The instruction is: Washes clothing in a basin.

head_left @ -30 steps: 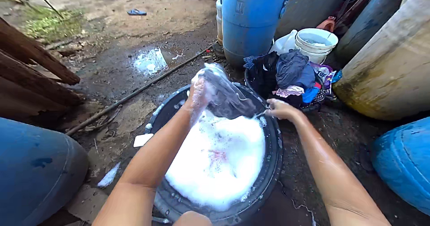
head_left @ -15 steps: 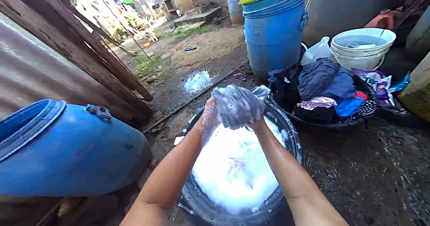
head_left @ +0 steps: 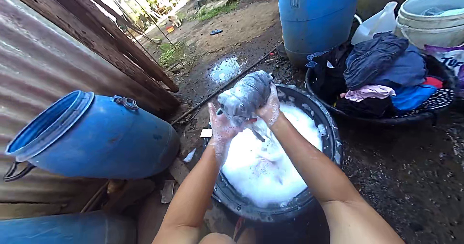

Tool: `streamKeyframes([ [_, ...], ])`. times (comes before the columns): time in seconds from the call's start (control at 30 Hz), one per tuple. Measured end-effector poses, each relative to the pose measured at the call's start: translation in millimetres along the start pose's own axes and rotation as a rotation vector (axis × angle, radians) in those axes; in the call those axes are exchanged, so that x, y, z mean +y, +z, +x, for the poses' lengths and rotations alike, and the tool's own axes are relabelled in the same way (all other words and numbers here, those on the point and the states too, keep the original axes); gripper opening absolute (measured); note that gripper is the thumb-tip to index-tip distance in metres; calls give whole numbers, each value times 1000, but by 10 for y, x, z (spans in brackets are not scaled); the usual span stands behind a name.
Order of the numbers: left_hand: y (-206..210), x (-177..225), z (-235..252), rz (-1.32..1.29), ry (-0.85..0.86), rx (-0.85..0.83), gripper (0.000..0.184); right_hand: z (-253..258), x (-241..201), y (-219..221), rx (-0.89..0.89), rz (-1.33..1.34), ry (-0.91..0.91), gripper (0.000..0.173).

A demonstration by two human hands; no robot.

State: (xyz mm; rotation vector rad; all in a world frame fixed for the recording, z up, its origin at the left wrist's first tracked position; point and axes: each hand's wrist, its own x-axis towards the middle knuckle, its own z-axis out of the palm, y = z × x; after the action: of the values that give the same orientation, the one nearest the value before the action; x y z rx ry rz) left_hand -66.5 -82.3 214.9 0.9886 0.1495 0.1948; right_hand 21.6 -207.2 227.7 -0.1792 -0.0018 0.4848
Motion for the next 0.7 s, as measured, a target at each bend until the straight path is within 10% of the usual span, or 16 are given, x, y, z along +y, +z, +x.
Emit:
streamKeyframes([
  [0.13,244,314,177,317,364,89,51,54,-145,-263,-141,-400,186,47],
  [0.3,663,407,25,624,462,-22,40,47,-248,-502,-167,-466,490,106],
  [0.6,-55,154,-127,456,462,28,51,-125,90,149,-143,-698,-430,13],
  [0.7,-128,-22,-365,252,21,146,64,-303,198,211,-329,-962,-783,13],
])
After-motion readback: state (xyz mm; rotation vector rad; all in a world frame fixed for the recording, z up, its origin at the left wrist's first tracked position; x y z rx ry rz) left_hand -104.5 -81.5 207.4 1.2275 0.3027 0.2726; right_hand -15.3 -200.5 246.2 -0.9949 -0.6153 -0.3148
